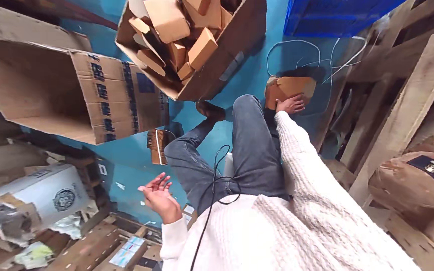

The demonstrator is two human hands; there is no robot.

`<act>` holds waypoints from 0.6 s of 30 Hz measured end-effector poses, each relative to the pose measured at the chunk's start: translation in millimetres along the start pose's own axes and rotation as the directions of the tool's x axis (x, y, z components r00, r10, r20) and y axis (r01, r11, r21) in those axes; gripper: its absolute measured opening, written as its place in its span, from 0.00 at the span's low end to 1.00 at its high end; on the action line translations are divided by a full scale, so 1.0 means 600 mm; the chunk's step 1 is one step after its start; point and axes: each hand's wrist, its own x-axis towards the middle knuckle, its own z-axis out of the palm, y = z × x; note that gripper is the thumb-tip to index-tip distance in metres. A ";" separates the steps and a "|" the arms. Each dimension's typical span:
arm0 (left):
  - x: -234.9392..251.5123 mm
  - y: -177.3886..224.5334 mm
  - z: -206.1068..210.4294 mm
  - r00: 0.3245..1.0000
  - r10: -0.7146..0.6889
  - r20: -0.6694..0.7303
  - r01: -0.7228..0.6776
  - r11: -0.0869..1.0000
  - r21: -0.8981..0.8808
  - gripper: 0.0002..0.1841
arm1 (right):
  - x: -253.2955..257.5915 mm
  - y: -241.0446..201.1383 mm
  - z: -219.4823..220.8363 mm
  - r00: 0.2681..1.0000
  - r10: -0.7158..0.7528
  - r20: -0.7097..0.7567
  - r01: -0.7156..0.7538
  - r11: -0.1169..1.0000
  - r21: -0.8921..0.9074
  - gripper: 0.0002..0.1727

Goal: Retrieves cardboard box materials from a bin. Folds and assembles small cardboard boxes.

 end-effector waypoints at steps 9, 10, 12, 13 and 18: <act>-0.013 -0.005 0.017 0.997 0.051 0.057 -0.046 0.995 -0.086 0.27 | 0.063 0.033 -0.019 0.968 0.117 0.222 -0.124 0.992 0.019 0.47; -0.016 -0.008 0.016 0.997 0.049 0.062 -0.043 0.994 -0.104 0.26 | 0.068 0.043 -0.036 0.960 0.078 0.268 -0.105 0.991 0.087 0.39; -0.022 -0.014 0.010 0.996 0.054 0.072 -0.043 0.989 -0.141 0.24 | 0.079 0.059 -0.070 0.930 -0.007 0.366 -0.094 0.962 0.256 0.26; -0.027 -0.016 0.008 0.994 0.072 0.087 -0.057 0.985 -0.160 0.22 | 0.078 0.063 -0.090 0.923 -0.033 0.383 -0.119 0.923 0.367 0.23; -0.048 -0.019 0.010 0.826 0.382 0.416 -0.263 0.912 -0.315 0.30 | -0.040 0.048 -0.248 0.891 -0.153 0.428 -0.263 0.596 0.759 0.20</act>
